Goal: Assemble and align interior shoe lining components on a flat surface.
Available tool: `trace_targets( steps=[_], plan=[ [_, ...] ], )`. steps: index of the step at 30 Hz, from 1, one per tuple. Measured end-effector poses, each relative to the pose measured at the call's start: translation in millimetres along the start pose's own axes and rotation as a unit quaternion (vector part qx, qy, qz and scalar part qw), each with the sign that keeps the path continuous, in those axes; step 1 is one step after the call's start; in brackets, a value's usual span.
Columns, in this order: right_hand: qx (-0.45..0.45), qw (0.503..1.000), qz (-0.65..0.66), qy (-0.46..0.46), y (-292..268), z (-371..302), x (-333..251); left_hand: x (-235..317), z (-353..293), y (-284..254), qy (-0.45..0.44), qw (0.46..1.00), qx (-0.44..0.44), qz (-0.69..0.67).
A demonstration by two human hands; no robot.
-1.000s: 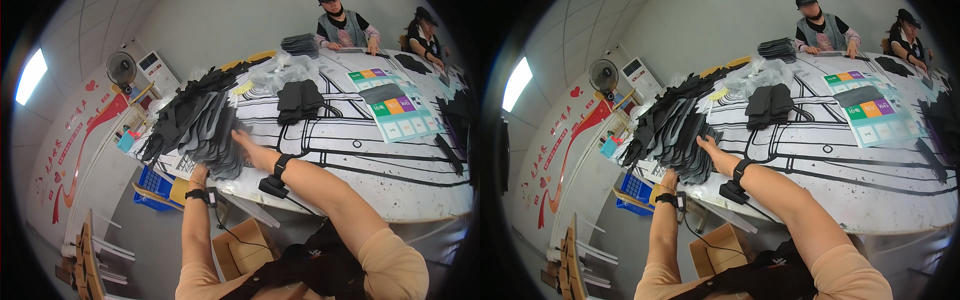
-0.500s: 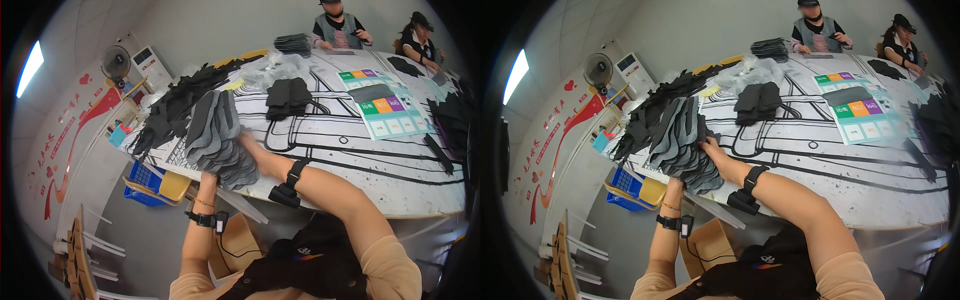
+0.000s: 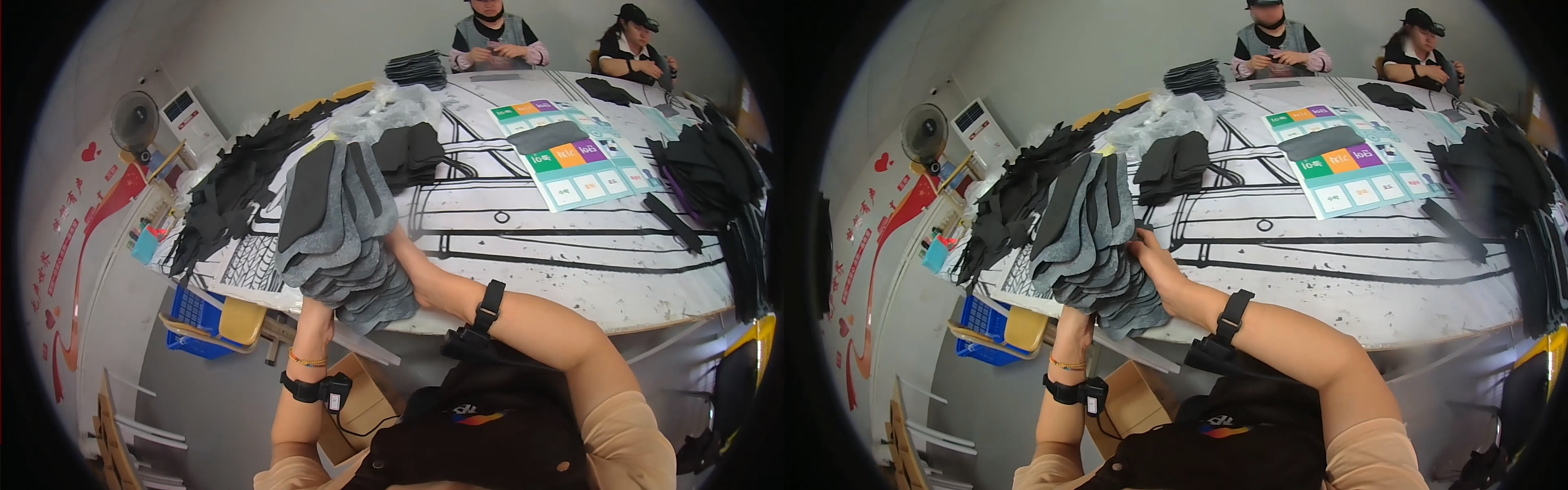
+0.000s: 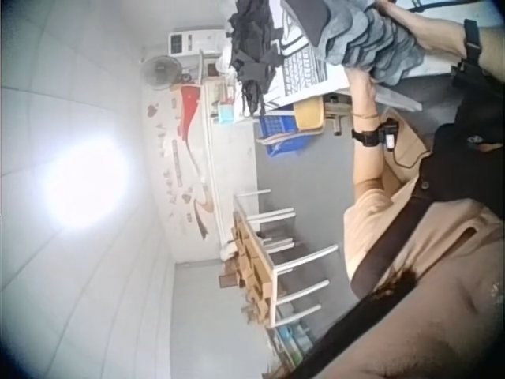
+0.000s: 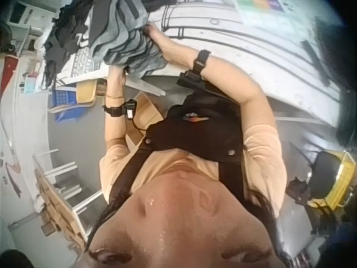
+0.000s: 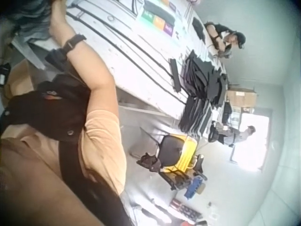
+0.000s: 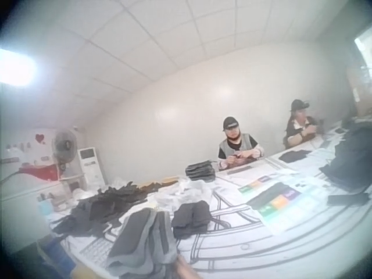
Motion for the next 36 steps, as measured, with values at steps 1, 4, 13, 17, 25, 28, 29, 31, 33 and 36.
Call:
trace_targets(
  steps=[1, 4, 13, 17, 25, 28, 29, 31, 33, 36],
  plan=[
    [-0.009, 1.000, 0.020, 0.002, -1.2, -4.5, -2.2, 1.0, -8.3, 5.4, -0.029, 0.999, -0.002, -0.020],
    [0.018, 1.000, 0.014, -0.005, -14.6, -15.1, -9.1, -9.2, -14.2, 23.4, -0.054, 0.995, -0.057, -0.062],
    [0.132, 0.960, -0.113, -0.220, -61.1, -52.8, -50.3, -58.6, -15.2, 33.8, -0.140, 0.959, -0.081, -0.231],
    [0.180, 0.947, -0.131, -0.231, -76.6, -91.9, -78.7, -41.7, -25.6, 67.8, -0.135, 0.956, -0.145, -0.218],
    [0.211, 0.959, 0.041, -0.185, -101.1, -167.1, -118.3, -9.5, -66.7, 163.0, -0.169, 0.941, -0.242, -0.166],
    [0.217, 0.957, 0.008, -0.191, -111.9, -199.5, -128.1, -7.3, -65.1, 189.9, -0.132, 0.927, -0.320, -0.147],
    [0.247, 0.953, 0.045, -0.170, -118.3, -209.9, -130.1, -1.6, -75.5, 202.6, -0.120, 0.925, -0.322, -0.161],
    [0.312, 0.937, 0.035, -0.153, -130.2, -233.9, -137.2, 11.5, -102.8, 231.5, -0.121, 0.914, -0.357, -0.150],
    [0.343, 0.921, 0.001, -0.185, -144.6, -257.6, -143.7, 26.5, -132.0, 253.7, -0.133, 0.905, -0.379, -0.142],
    [0.420, 0.866, 0.015, -0.270, -164.9, -306.7, -147.7, 61.2, -181.6, 291.9, -0.070, 0.878, -0.463, -0.102]
  ],
)
Point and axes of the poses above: each hand's wrist, its own z-axis towards the middle knuckle, its own y-axis out of the palm, x = y × z, the point moved 9 cm from there along z, towards the middle knuckle, and after that the axes turned 14 degrees about x, right-handed, at the moved point
